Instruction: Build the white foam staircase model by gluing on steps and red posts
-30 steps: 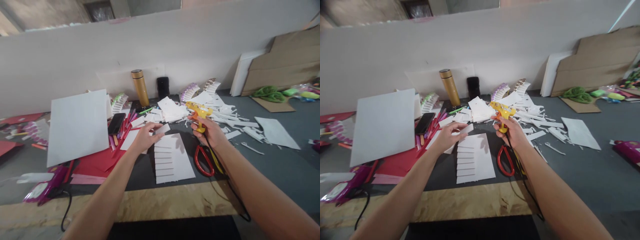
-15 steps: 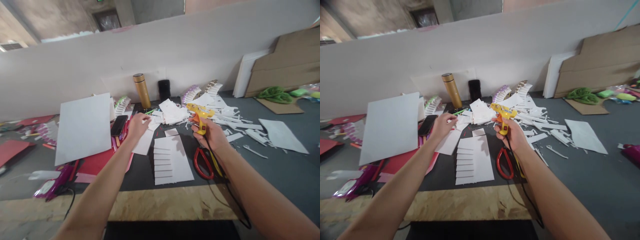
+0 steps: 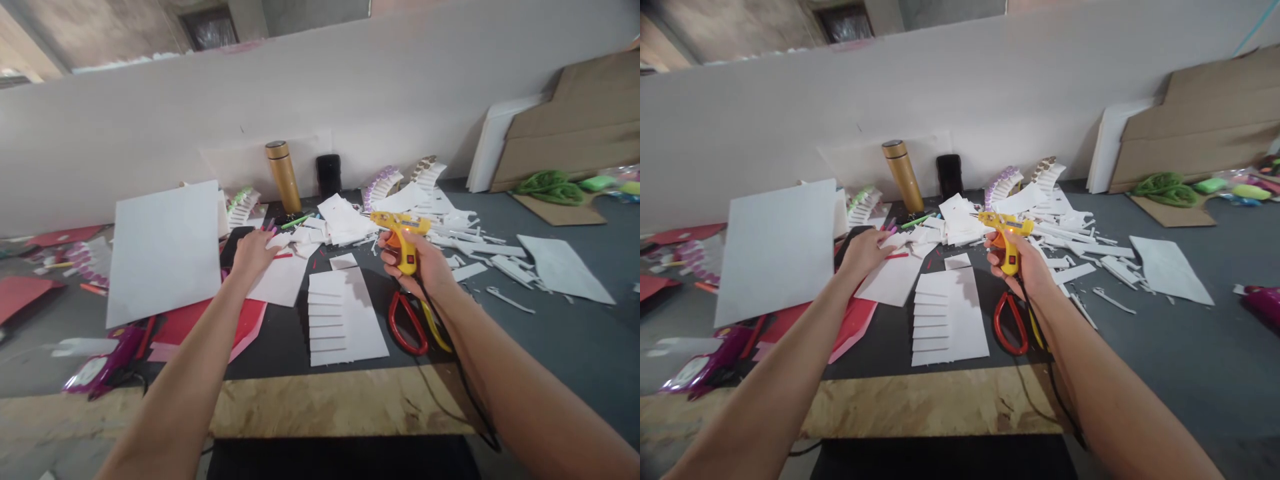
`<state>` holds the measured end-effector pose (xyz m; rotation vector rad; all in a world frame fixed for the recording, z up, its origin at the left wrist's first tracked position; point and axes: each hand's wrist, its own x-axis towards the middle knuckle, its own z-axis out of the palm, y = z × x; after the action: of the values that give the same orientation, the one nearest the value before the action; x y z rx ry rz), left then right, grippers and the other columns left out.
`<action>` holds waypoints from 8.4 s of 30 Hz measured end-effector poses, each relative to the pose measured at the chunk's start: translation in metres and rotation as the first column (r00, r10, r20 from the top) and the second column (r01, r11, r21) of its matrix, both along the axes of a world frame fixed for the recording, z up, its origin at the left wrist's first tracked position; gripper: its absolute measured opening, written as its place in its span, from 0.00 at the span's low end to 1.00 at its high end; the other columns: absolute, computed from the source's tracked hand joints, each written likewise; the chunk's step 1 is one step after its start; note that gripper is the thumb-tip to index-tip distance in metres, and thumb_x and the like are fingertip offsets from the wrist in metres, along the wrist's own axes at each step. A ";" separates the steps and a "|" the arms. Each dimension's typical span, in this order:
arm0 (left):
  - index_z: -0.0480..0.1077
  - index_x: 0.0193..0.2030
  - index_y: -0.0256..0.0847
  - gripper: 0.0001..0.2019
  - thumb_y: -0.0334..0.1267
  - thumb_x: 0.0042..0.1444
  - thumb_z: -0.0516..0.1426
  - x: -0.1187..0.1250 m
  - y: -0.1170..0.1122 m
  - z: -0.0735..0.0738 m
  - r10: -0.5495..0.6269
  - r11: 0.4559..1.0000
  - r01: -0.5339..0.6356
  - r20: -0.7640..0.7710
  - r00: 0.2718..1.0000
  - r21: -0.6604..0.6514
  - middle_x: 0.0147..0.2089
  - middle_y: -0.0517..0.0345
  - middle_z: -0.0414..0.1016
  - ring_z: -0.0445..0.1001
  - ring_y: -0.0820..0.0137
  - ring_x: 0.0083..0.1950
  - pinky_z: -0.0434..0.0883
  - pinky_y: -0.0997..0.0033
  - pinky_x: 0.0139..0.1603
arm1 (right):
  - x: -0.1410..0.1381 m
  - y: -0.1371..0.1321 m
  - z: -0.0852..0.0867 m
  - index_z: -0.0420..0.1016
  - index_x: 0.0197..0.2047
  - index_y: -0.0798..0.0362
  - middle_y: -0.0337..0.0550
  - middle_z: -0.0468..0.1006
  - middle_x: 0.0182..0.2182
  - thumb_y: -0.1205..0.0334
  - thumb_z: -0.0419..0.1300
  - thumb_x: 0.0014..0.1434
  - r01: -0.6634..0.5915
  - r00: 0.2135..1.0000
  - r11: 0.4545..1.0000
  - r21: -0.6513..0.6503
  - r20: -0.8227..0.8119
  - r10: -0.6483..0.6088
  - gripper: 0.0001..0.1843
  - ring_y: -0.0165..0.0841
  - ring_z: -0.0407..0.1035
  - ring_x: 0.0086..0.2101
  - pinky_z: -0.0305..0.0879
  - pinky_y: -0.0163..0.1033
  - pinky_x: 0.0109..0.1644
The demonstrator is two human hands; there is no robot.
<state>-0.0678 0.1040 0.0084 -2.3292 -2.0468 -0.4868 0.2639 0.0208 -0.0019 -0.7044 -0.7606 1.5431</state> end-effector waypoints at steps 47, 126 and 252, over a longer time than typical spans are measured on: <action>0.78 0.46 0.39 0.20 0.50 0.51 0.68 0.082 -0.089 -0.002 0.171 0.744 0.658 0.985 -0.018 -0.117 0.45 0.49 0.84 0.79 0.69 0.40 0.74 0.73 0.37 | -0.029 -0.026 -0.003 0.77 0.34 0.50 0.41 0.74 0.32 0.50 0.64 0.63 -0.032 0.888 0.945 0.327 0.443 -0.123 0.13 0.31 0.67 0.31 0.65 0.40 0.37; 0.82 0.41 0.37 0.11 0.43 0.56 0.67 0.071 -0.078 -0.019 0.126 0.698 0.714 0.972 -0.197 0.054 0.43 0.49 0.85 0.84 0.62 0.45 0.81 0.70 0.45 | -0.041 -0.046 0.006 0.68 0.25 0.51 0.38 0.67 0.21 0.51 0.60 0.62 -0.164 0.816 0.923 0.349 0.574 -0.072 0.17 0.31 0.63 0.24 0.60 0.41 0.30; 0.80 0.47 0.36 0.15 0.37 0.52 0.70 0.071 -0.075 -0.015 0.155 0.837 0.547 0.947 -0.280 0.025 0.51 0.45 0.83 0.74 0.53 0.65 0.74 0.58 0.64 | -0.041 -0.053 -0.002 0.65 0.21 0.49 0.37 0.62 0.19 0.43 0.64 0.60 -0.266 0.767 0.937 0.226 0.639 0.063 0.25 0.31 0.57 0.23 0.55 0.39 0.25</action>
<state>0.0037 0.0287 -0.0068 -2.6870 -1.7688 -3.4248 0.2231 -0.0326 -0.0036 -0.9461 -1.5700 1.2935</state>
